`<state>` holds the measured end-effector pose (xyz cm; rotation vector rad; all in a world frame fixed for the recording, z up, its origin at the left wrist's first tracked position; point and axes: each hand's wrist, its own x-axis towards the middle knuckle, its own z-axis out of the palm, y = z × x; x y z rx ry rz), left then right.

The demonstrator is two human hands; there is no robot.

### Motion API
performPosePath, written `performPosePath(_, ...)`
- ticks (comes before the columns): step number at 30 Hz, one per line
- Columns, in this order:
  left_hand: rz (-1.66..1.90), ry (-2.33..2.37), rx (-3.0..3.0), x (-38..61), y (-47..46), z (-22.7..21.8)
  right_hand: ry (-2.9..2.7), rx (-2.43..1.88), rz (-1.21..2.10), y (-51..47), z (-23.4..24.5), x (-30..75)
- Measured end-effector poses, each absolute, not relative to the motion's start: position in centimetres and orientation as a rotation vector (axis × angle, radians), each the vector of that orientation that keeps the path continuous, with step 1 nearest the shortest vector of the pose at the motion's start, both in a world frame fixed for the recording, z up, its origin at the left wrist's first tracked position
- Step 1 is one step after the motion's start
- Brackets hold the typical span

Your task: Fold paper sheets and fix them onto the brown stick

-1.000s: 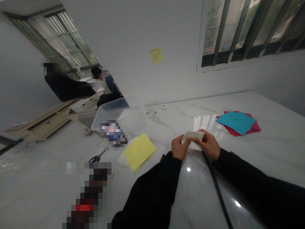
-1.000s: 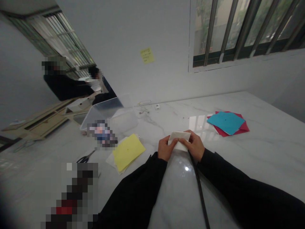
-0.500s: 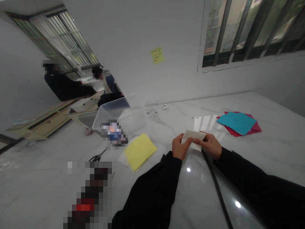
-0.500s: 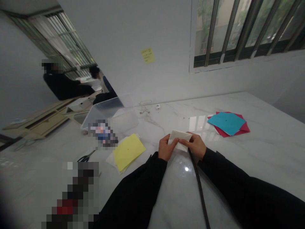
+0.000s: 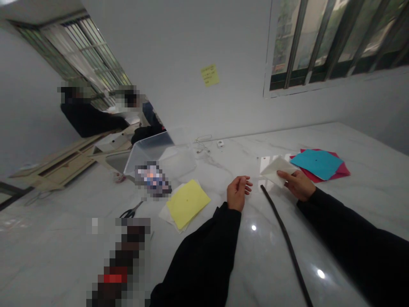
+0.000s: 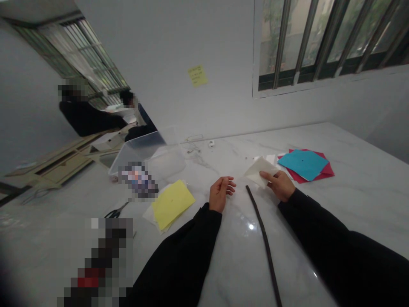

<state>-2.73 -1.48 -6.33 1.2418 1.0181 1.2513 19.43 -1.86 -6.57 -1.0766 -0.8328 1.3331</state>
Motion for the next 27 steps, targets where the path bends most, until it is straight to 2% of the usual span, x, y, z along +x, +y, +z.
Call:
performPosePath(6,1.132,1.209,1.764,-2.5,-2.6,-6.2,-0.884,-1.058,1.353,-2.3,-7.5,21.4)
performPosePath(10,0.819,1.111,2.272,-1.2,-4.2,-6.0,-0.979,-1.074,1.351,-2.4,-7.5,21.1)
performPosePath(13,0.663,1.122,2.418,-0.5,-4.8,-6.4,-1.013,-1.095,1.381,-2.5,-7.7,20.6)
performPosePath(23,0.85,1.326,2.168,-1.3,-3.9,-6.4,-0.993,-1.084,1.431,-2.4,-8.0,20.7)
performPosePath(27,0.928,1.27,1.859,-1.9,-3.1,-6.3,-1.043,-1.107,1.404,-2.3,-8.2,20.7)
